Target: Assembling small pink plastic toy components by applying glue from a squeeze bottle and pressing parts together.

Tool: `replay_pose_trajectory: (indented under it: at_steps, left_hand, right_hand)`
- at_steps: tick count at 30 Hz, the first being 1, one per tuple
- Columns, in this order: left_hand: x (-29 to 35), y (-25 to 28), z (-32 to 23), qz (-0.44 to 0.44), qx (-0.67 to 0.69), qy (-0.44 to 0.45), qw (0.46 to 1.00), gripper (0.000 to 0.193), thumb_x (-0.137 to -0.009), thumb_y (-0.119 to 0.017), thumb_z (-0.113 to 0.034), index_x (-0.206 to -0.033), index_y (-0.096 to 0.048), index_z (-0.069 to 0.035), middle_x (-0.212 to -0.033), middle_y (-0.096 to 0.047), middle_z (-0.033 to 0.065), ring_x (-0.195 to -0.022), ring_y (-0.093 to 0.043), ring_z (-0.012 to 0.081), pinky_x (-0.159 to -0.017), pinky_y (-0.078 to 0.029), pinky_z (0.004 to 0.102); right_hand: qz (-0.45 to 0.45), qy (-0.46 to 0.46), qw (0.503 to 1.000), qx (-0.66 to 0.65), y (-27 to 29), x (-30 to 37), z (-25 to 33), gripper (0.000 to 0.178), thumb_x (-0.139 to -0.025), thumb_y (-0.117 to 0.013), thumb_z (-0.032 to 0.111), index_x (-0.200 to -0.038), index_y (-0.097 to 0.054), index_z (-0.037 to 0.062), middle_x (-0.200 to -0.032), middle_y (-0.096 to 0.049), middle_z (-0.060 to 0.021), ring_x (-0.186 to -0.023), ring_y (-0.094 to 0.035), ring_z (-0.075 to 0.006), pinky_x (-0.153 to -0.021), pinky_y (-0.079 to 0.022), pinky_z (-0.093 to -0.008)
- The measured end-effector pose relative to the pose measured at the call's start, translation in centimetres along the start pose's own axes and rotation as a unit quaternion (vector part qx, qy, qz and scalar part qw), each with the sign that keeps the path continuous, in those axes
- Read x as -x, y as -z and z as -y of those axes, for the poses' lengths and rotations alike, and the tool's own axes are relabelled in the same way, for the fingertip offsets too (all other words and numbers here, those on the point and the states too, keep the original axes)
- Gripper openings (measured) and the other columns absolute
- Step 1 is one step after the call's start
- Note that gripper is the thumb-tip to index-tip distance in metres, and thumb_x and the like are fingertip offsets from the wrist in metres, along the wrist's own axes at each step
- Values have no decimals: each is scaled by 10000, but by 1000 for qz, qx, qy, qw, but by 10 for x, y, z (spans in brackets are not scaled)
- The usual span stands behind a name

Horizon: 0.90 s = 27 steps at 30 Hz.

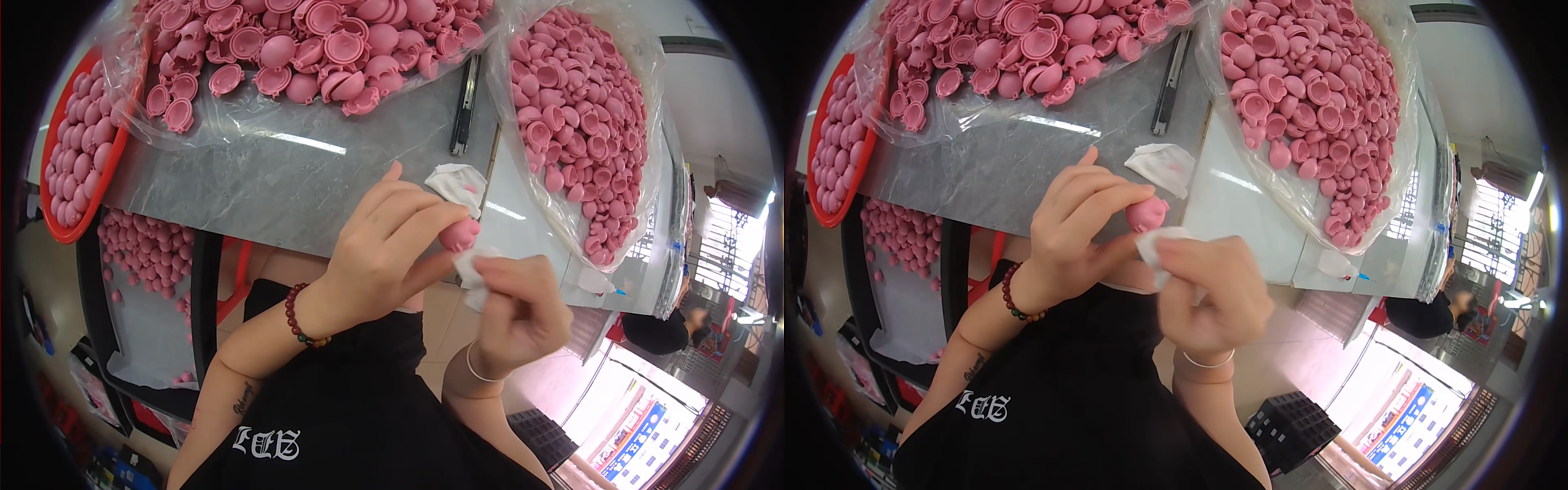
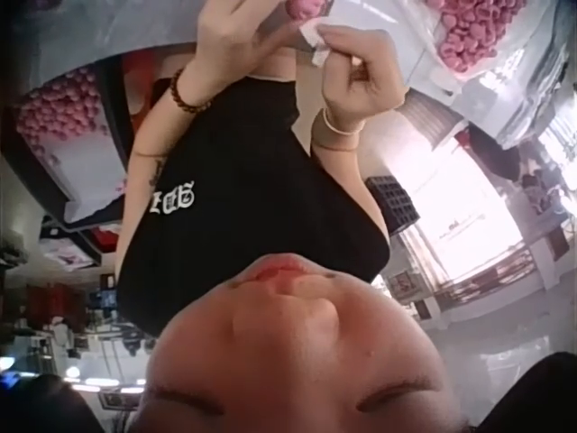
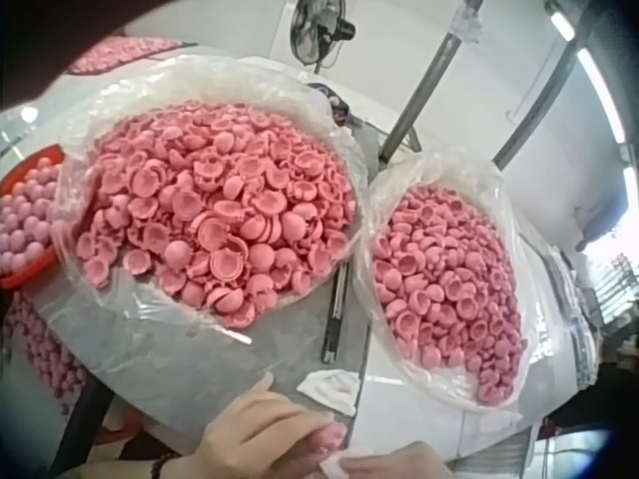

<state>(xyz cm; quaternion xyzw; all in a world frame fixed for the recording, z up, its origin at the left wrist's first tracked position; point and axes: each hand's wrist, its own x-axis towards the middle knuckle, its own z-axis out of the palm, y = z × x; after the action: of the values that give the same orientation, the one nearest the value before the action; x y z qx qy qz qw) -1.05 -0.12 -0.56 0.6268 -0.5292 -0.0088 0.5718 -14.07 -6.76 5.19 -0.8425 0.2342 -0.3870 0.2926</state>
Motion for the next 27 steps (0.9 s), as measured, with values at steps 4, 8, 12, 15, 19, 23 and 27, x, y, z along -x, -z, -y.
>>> replay_pose_trajectory:
  at_steps: [4,8,12,15,19,23,27]
  left_hand:
    - [-2,1,-2,3,26,18,999,368,-622,-738,-122,-971,-632,-71,-893,-589,58,-823,-573,246,-917,-425,486]
    - [1,2,1,3,8,15,1000,370,-639,-734,-132,-987,-618,-87,-904,-586,47,-842,-577,240,-915,-420,493]
    - [1,3,1,12,23,9,1000,364,-642,-734,-128,-985,-621,-90,-907,-591,46,-846,-579,239,-911,-423,495]
    - [-1,6,0,16,41,12,999,369,-643,-743,-143,-986,-621,-87,-916,-596,47,-851,-579,240,-910,-425,495]
    - [-2,7,-1,14,54,16,998,384,-633,-766,-158,-985,-634,-78,-919,-604,57,-846,-581,240,-915,-426,484]
    - [-1,8,0,10,62,2,998,389,-622,-771,-127,-984,-644,-62,-916,-609,71,-842,-583,239,-922,-424,477]
    - [0,9,2,1,49,-6,999,385,-624,-765,-108,-984,-643,-51,-922,-609,74,-846,-585,243,-925,-422,478]
  right_hand:
    - [-51,-14,993,-103,9,2,-1,180,-657,-440,-142,-739,-571,-51,-714,-636,-198,-602,-512,-159,-537,-379,-203]
    - [22,-37,999,-12,-11,-2,4,185,-651,-475,-159,-739,-589,-44,-730,-653,-139,-619,-549,-145,-566,-419,-212]
    - [41,15,997,71,-5,-6,4,193,-619,-497,-163,-719,-602,-36,-734,-656,-120,-620,-558,-149,-570,-430,-216]
    - [8,102,987,124,-4,-9,-4,161,-627,-495,-134,-717,-582,-33,-735,-650,-146,-621,-548,-171,-571,-425,-225]
    - [-65,128,989,25,8,-6,-10,134,-652,-476,-84,-758,-537,-29,-750,-637,-199,-617,-513,-197,-564,-390,-222]
    - [-60,34,996,-57,-4,-4,-1,175,-601,-521,-124,-704,-570,8,-773,-670,-133,-588,-549,-178,-547,-432,-234]
    - [12,-60,990,-129,-6,-1,-1,160,-660,-478,-129,-731,-556,-9,-779,-656,-165,-596,-508,-135,-557,-393,-212]
